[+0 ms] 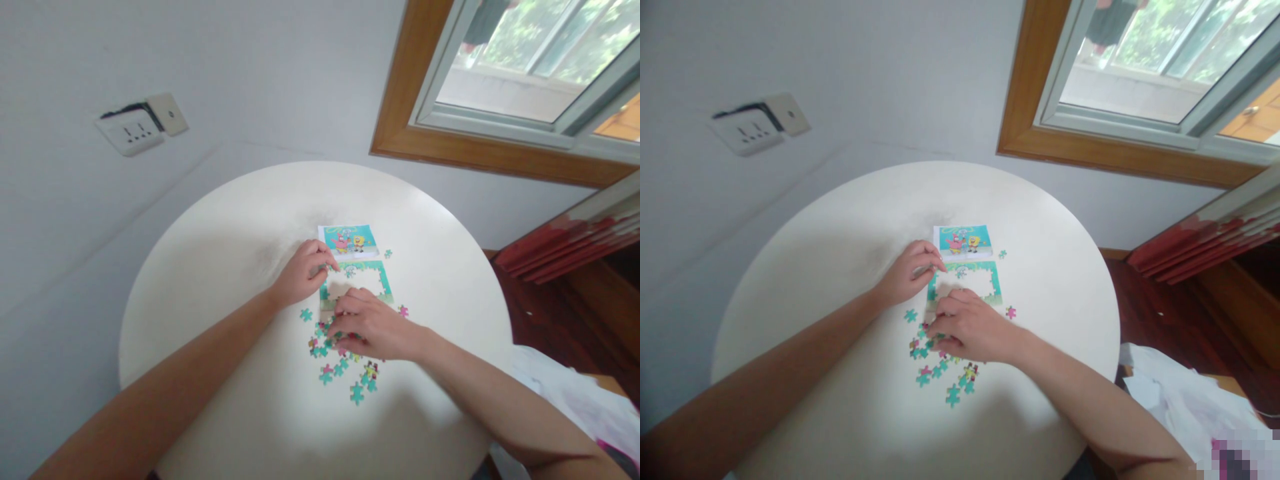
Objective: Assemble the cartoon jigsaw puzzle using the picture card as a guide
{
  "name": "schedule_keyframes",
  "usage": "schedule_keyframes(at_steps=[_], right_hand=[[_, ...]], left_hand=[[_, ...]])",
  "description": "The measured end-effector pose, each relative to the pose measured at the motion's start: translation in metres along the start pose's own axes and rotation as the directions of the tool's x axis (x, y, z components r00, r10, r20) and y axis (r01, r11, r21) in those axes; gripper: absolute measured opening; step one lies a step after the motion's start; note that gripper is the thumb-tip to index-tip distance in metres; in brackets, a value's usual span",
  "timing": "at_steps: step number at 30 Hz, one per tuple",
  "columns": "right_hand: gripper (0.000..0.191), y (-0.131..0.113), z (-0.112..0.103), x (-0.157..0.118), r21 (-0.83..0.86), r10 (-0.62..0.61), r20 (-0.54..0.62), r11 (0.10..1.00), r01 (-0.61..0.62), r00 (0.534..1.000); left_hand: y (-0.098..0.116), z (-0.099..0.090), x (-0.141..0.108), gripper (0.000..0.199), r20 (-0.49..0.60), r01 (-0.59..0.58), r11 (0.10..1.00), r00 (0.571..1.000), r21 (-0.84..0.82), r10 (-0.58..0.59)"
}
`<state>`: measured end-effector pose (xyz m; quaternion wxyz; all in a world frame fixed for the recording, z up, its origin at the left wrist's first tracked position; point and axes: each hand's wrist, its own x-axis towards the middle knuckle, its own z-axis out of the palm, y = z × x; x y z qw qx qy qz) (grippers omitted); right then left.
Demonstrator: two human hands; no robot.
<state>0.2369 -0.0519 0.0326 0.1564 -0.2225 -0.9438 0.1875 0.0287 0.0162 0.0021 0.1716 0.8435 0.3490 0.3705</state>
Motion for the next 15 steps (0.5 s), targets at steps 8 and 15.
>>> schedule_keyframes(at_steps=[8,15], right_hand=[[0.015,0.011,-0.066,-0.070,-0.185,0.698,-0.069,0.694,-0.696,0.713],[0.015,0.014,-0.026,-0.084,-0.164,0.765,-0.058,0.626,-0.762,0.641]], left_hand=[[0.000,-0.001,0.001,0.027,0.029,0.017,1.000,0.999,-0.012,-0.017],[0.001,-0.002,0.002,0.026,0.025,0.018,1.000,1.000,-0.004,-0.018]])
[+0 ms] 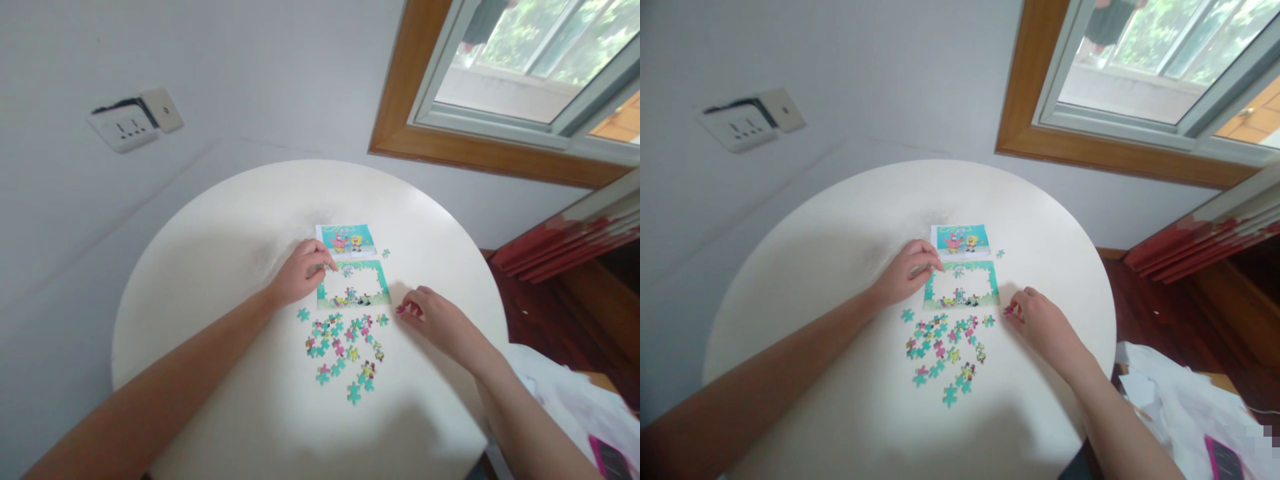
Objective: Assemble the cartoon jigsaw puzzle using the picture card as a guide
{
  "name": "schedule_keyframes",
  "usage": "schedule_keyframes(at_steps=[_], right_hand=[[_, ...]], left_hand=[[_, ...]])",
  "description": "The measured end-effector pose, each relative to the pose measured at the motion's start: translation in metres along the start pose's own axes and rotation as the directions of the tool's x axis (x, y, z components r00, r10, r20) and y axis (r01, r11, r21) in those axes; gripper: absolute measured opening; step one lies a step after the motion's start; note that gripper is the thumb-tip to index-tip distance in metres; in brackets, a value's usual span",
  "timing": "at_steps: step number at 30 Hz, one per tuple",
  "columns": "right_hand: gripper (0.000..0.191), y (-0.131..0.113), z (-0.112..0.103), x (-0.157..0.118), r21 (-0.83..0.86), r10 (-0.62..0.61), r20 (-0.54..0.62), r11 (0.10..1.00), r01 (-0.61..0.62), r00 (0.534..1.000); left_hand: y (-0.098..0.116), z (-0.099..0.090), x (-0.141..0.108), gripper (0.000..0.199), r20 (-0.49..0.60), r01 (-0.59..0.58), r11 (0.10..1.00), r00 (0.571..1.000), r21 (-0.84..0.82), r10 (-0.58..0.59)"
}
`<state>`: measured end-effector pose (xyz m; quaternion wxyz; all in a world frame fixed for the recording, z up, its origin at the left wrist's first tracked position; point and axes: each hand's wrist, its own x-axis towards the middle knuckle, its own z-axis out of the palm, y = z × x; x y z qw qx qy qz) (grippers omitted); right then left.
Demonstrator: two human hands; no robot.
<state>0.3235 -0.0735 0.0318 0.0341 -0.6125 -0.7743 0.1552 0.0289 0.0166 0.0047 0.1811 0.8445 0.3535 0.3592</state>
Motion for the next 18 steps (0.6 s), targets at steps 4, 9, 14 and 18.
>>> schedule_keyframes(at_steps=[4,9,14,18], right_hand=[[0.015,0.0000,0.0006,0.0057,0.082,-0.070,0.006,0.994,0.070,0.998],[0.020,0.0025,-0.0027,0.0073,0.225,-0.119,0.022,0.968,0.111,0.993],[0.016,0.0032,-0.0007,0.0038,0.227,-0.063,-0.019,0.972,0.066,0.998],[0.015,0.0034,-0.0003,0.0016,0.209,-0.047,-0.011,0.977,0.048,0.999]], left_hand=[[-0.0021,0.0005,-0.0006,0.027,-0.008,-0.012,1.000,1.000,0.008,0.012],[-0.0035,0.0011,-0.0009,0.028,-0.010,-0.017,1.000,1.000,0.010,0.017],[-0.0027,0.0009,-0.0007,0.027,-0.005,-0.006,1.000,1.000,0.016,0.006],[-0.0033,0.0012,-0.0008,0.028,-0.009,-0.022,1.000,1.000,0.006,0.022]])
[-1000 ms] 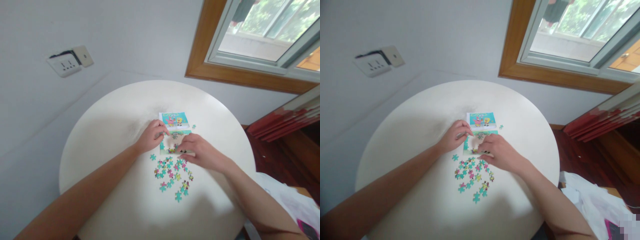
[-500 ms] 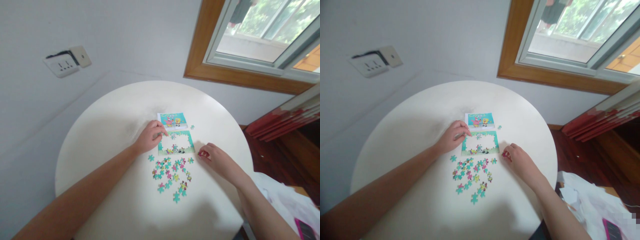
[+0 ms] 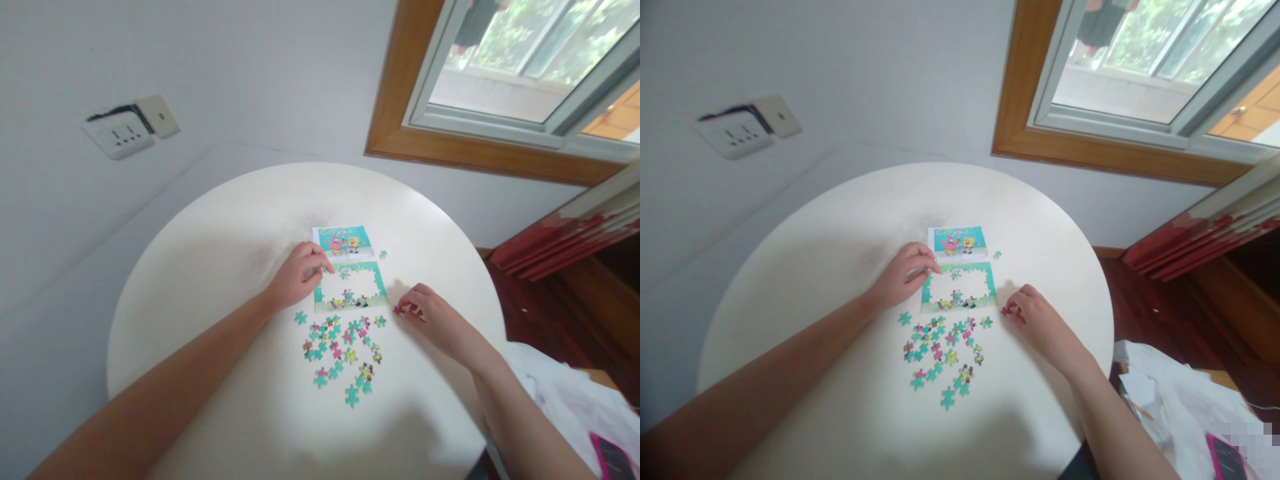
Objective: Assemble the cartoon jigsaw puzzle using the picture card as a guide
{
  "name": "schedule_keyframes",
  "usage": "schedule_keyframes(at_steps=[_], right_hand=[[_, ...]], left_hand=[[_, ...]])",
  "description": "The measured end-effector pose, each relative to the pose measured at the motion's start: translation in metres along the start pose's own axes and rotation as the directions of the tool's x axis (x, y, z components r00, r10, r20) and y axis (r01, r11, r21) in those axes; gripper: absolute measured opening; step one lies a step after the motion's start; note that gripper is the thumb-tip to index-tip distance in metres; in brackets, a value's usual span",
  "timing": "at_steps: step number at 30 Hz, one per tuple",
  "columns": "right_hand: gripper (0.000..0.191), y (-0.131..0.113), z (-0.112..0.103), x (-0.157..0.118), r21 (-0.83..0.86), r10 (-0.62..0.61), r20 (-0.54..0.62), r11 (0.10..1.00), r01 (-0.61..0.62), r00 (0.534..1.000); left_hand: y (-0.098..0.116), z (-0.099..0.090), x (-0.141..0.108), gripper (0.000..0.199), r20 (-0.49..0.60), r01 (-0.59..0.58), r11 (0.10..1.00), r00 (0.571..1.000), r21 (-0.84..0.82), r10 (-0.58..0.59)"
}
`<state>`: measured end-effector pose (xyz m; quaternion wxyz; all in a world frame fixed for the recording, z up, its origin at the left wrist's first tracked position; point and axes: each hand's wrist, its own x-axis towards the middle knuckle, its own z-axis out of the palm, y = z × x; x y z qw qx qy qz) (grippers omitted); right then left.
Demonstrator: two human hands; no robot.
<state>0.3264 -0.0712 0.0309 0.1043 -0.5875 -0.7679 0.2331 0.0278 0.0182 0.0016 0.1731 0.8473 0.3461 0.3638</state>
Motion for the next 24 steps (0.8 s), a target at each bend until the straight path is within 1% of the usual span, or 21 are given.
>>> schedule_keyframes(at_steps=[7,12,17,19,21,24], right_hand=[[0.013,0.005,0.002,0.002,0.089,-0.027,0.015,0.996,0.025,1.000],[0.014,0.003,0.003,0.005,0.120,-0.062,0.031,0.991,0.058,0.998],[0.017,0.002,0.002,0.006,0.178,-0.059,0.047,0.983,0.050,0.997],[0.015,-0.001,-0.002,0.008,0.198,-0.090,0.052,0.977,0.078,0.995],[0.013,-0.007,-0.008,0.014,0.229,-0.129,0.056,0.967,0.113,0.990],[0.013,-0.022,-0.012,0.034,0.286,-0.196,0.059,0.943,0.172,0.979]], left_hand=[[0.000,0.000,0.000,0.028,0.008,0.006,1.000,1.000,0.004,-0.006],[0.002,0.000,0.000,0.027,0.000,0.005,1.000,1.000,-0.001,-0.005],[0.001,0.000,-0.001,0.027,0.006,-0.012,1.000,1.000,-0.004,0.012],[0.001,0.000,-0.001,0.027,0.036,-0.040,0.999,0.999,0.000,0.040],[0.002,0.000,0.000,0.026,0.091,-0.075,0.997,0.993,0.007,0.074],[0.003,0.000,0.001,0.028,0.169,-0.106,0.994,0.981,0.029,0.100]])
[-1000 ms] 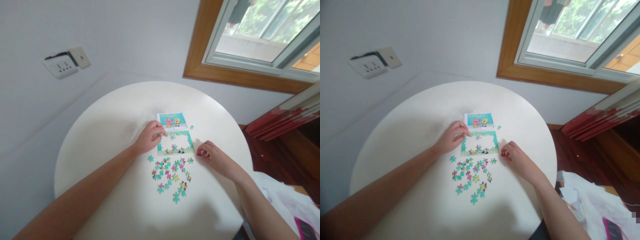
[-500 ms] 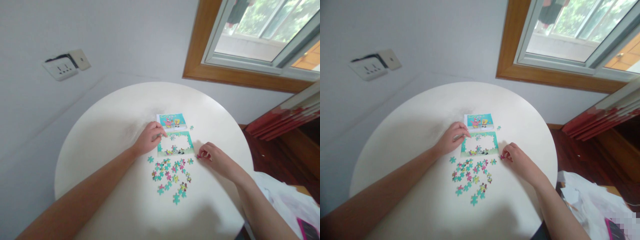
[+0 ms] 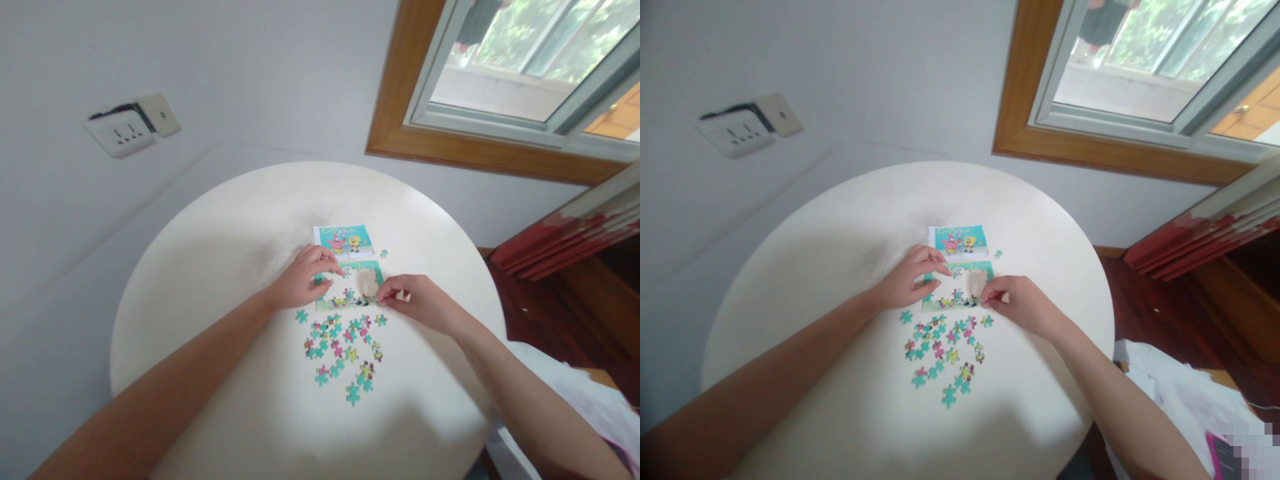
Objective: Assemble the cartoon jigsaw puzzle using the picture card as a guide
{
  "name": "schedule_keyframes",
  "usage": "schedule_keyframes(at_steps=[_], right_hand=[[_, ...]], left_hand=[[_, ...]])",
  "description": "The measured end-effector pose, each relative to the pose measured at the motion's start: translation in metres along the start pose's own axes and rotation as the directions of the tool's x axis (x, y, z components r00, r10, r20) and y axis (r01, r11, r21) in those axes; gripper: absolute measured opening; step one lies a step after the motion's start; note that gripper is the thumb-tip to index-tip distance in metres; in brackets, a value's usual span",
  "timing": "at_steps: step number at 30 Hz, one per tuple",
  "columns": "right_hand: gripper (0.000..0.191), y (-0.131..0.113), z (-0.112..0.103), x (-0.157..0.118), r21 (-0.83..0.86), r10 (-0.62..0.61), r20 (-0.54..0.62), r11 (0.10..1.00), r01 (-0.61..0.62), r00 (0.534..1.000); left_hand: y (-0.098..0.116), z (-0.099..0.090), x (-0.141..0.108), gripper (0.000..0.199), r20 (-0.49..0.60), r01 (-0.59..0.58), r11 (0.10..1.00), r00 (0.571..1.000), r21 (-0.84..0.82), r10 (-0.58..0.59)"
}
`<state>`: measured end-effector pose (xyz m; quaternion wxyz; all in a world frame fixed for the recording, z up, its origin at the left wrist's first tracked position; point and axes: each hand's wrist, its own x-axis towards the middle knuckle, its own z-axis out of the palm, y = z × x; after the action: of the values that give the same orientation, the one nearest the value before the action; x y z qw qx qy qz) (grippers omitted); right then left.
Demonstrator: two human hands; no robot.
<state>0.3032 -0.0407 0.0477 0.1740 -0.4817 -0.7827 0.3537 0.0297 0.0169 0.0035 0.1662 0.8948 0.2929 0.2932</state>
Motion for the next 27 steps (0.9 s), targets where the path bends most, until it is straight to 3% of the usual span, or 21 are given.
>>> schedule_keyframes(at_steps=[6,9,15,19,23,27], right_hand=[[0.018,-0.011,0.023,0.059,0.153,-0.051,0.067,0.987,0.040,0.996],[0.016,-0.012,0.034,0.076,0.148,-0.069,0.062,0.987,0.059,0.996],[0.013,-0.012,0.038,0.083,0.068,-0.125,0.068,0.990,0.121,0.990],[0.014,-0.009,0.036,0.084,0.046,-0.216,0.107,0.976,0.212,0.970],[0.013,-0.005,0.039,0.087,-0.042,-0.325,0.076,0.944,0.329,0.943],[0.009,-0.001,0.042,0.088,-0.125,-0.363,0.069,0.921,0.369,0.929]], left_hand=[[0.001,-0.006,-0.003,0.040,0.064,-0.007,0.999,0.998,0.039,0.005],[-0.001,-0.012,-0.006,0.051,0.088,-0.006,0.998,0.996,0.064,0.001],[-0.009,-0.012,-0.014,0.071,0.162,-0.001,0.997,0.987,0.077,-0.011],[-0.015,-0.006,-0.016,0.074,0.181,0.002,0.997,0.983,0.075,-0.015],[-0.015,-0.005,-0.015,0.076,0.196,0.012,0.997,0.980,0.080,-0.028],[-0.014,-0.006,-0.015,0.077,0.198,0.016,0.997,0.980,0.072,-0.030]])
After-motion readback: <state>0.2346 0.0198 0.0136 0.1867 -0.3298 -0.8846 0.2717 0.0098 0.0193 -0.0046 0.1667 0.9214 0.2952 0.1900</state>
